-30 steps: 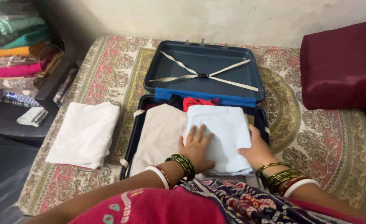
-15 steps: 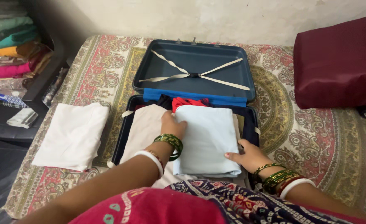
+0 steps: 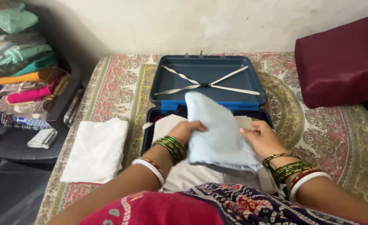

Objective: The person opens a blue suitcase on a patterned bedspread, unbuckles internal straps, and removes various folded garments one by one, placing them on a stack next to the suitcase.

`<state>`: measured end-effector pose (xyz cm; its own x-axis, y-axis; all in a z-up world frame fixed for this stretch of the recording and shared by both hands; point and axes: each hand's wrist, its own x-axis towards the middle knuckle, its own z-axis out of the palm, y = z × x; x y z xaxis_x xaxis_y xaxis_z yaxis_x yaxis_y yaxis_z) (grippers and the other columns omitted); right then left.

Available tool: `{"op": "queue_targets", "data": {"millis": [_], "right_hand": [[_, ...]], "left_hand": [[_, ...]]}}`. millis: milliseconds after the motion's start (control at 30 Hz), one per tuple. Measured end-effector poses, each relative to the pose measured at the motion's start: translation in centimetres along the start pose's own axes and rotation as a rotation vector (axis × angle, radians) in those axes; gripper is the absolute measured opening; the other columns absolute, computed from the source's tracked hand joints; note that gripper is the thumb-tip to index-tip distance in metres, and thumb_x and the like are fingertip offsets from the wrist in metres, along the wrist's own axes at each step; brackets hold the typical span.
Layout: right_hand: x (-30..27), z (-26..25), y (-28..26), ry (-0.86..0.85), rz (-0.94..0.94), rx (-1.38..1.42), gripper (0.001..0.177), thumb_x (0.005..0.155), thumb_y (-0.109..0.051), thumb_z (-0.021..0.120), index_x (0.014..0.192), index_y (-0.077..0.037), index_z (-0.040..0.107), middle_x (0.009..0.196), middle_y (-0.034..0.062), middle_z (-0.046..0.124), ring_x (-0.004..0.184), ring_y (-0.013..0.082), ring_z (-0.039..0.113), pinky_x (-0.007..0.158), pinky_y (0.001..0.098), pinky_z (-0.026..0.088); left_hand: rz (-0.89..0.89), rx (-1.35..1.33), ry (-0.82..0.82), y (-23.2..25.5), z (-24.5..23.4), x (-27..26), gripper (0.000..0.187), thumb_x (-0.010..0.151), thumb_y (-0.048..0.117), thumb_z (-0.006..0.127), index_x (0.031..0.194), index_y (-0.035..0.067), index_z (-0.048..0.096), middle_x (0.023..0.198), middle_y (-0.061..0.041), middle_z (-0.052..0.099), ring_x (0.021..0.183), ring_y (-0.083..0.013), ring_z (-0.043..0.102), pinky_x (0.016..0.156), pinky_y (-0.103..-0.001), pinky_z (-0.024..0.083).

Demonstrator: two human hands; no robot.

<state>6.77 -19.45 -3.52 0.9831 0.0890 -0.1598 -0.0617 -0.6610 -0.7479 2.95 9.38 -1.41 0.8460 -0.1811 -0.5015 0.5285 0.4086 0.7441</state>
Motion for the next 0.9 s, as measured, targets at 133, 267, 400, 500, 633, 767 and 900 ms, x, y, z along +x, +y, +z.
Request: {"op": "queue_targets", "data": {"millis": [133, 267, 400, 500, 633, 767, 900], "right_hand": [[-1.7, 2.6, -2.5, 0.066, 0.017, 0.004, 0.059, 0.088, -0.044, 0.073, 0.127, -0.001, 0.060, 0.118, 0.0164, 0.072, 0.109, 0.0252, 0.069, 0.096, 0.0356, 0.052], [-3.6, 6.6, -4.1, 0.045, -0.048, 0.077, 0.050, 0.088, -0.040, 0.073, 0.119, -0.002, 0.064, 0.112, 0.0145, 0.074, 0.106, 0.0229, 0.071, 0.093, 0.0341, 0.053], [-5.3, 9.9, -6.8, 0.000, -0.034, 0.138, 0.043, 0.089, -0.037, 0.071, 0.115, -0.002, 0.067, 0.108, 0.0134, 0.076, 0.103, 0.0212, 0.071, 0.091, 0.0329, 0.053], [-6.4, 11.8, -9.4, 0.005, -0.023, 0.142, 0.038, 0.090, -0.035, 0.070, 0.111, -0.003, 0.070, 0.106, 0.0108, 0.077, 0.101, 0.0197, 0.071, 0.091, 0.0321, 0.052], [-7.3, 13.7, -11.9, -0.002, 0.001, 0.105, 0.035, 0.091, -0.034, 0.070, 0.109, -0.005, 0.071, 0.105, 0.0083, 0.077, 0.101, 0.0181, 0.069, 0.091, 0.0318, 0.051], [-7.9, 15.8, -13.4, 0.029, 0.025, 0.073, 0.034, 0.090, -0.034, 0.070, 0.108, -0.005, 0.073, 0.103, 0.0072, 0.077, 0.099, 0.0172, 0.070, 0.090, 0.0316, 0.051], [-8.5, 17.3, -13.8, 0.045, 0.025, 0.072, 0.032, 0.090, -0.032, 0.070, 0.106, -0.005, 0.074, 0.100, 0.0075, 0.078, 0.097, 0.0169, 0.069, 0.090, 0.0312, 0.052]], "left_hand": [[0.130, 0.334, 0.158, 6.1, -7.7, -2.5, 0.037, 0.066, 0.018, 0.072, 0.097, -0.003, 0.076, 0.083, -0.015, 0.074, 0.068, -0.0276, 0.069, 0.070, -0.038, 0.058], [0.175, 0.327, 0.250, 10.3, -17.3, -5.8, 0.030, 0.070, 0.015, 0.072, 0.093, -0.005, 0.072, 0.084, -0.016, 0.074, 0.069, -0.0282, 0.070, 0.070, -0.037, 0.059], [0.185, 0.445, 0.429, 11.7, -26.7, -8.4, 0.029, 0.071, 0.010, 0.072, 0.097, -0.003, 0.071, 0.091, -0.017, 0.073, 0.075, -0.0285, 0.070, 0.072, -0.038, 0.058], [0.180, 0.373, 0.439, 11.2, -32.3, -9.5, 0.034, 0.070, 0.006, 0.071, 0.102, -0.004, 0.067, 0.092, -0.020, 0.071, 0.076, -0.0326, 0.071, 0.072, -0.041, 0.060], [0.094, 0.318, 0.439, 9.7, -38.2, -9.4, 0.036, 0.072, 0.008, 0.071, 0.104, -0.005, 0.066, 0.093, -0.023, 0.071, 0.076, -0.0366, 0.069, 0.073, -0.045, 0.058], [0.006, 0.381, 0.452, 5.6, -45.8, -7.2, 0.057, 0.071, 0.006, 0.074, 0.124, 0.000, 0.056, 0.108, -0.023, 0.071, 0.094, -0.0368, 0.072, 0.086, -0.045, 0.059], [-0.278, 1.139, 0.570, -0.1, -53.0, -3.9, 0.061, 0.078, 0.020, 0.078, 0.135, 0.011, 0.057, 0.124, -0.018, 0.068, 0.114, -0.0330, 0.069, 0.100, -0.042, 0.054]]}}
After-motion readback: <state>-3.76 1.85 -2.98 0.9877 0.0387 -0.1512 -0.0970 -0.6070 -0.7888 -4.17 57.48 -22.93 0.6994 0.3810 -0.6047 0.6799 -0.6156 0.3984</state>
